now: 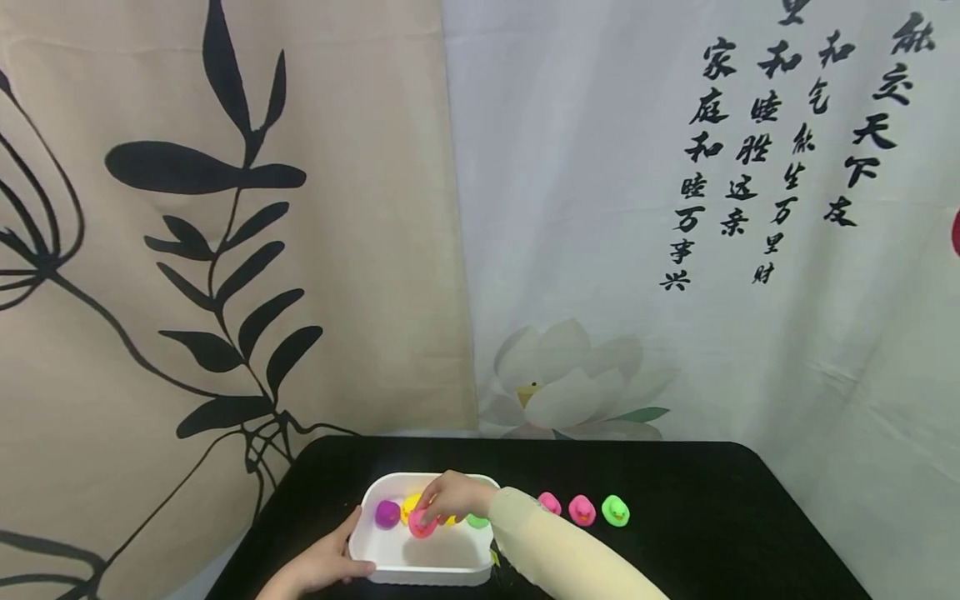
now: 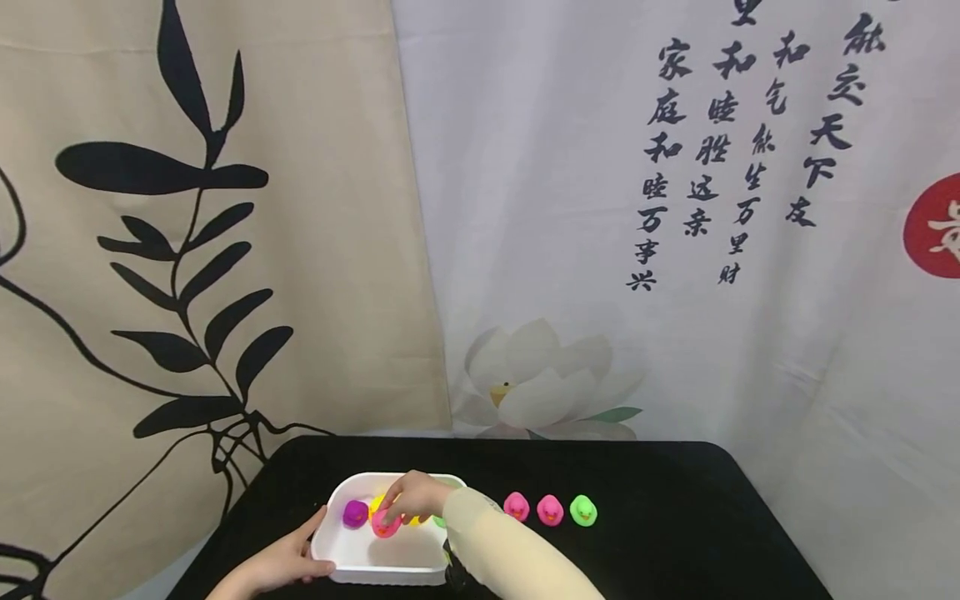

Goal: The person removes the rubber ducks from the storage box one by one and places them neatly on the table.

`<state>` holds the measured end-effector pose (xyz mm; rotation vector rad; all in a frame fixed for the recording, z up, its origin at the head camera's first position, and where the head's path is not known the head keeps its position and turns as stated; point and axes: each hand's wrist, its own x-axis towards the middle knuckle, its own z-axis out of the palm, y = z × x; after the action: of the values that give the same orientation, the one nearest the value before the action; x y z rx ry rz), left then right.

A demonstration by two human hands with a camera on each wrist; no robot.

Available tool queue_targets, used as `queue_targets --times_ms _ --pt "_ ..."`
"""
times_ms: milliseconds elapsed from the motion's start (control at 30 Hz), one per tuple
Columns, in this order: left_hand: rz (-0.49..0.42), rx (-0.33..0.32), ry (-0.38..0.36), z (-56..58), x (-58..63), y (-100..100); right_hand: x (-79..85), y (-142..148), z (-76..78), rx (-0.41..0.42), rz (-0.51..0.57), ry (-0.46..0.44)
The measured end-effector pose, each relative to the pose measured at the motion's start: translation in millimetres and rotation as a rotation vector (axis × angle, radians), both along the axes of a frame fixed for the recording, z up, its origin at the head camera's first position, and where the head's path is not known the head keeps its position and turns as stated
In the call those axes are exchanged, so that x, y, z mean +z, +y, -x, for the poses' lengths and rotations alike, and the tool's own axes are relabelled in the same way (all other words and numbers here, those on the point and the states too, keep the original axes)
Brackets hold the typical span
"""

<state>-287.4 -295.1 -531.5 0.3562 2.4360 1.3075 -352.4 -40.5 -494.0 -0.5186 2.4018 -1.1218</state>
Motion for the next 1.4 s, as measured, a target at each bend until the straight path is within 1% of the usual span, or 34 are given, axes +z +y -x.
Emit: queue_targets --times_ms 200,400,633,933,1167,1400 --pt "0.006 0.032 -0.023 1.0 -2.8 0.8 2.0 13.2 1.4 0.002 -0.032 -0.001" --pt "0.023 0.049 -0.043 2.8 -4.4 3.2 7.3 29.0 0.8 0.010 -0.028 -0.014" --pt "0.017 0.044 -0.059 4.8 -4.9 4.9 11.1 45.8 0.7 -0.001 -0.003 -0.033" --pt "0.019 0.024 -0.059 5.4 -5.8 4.6 8.8 68.7 4.5 -0.004 0.019 -0.036" --pt "0.021 0.028 -0.062 5.1 -4.6 6.2 8.7 87.5 6.1 -0.014 0.019 -0.019" --pt "0.031 0.032 -0.061 4.7 -0.8 6.1 13.5 107.9 7.4 -0.008 0.019 0.001"
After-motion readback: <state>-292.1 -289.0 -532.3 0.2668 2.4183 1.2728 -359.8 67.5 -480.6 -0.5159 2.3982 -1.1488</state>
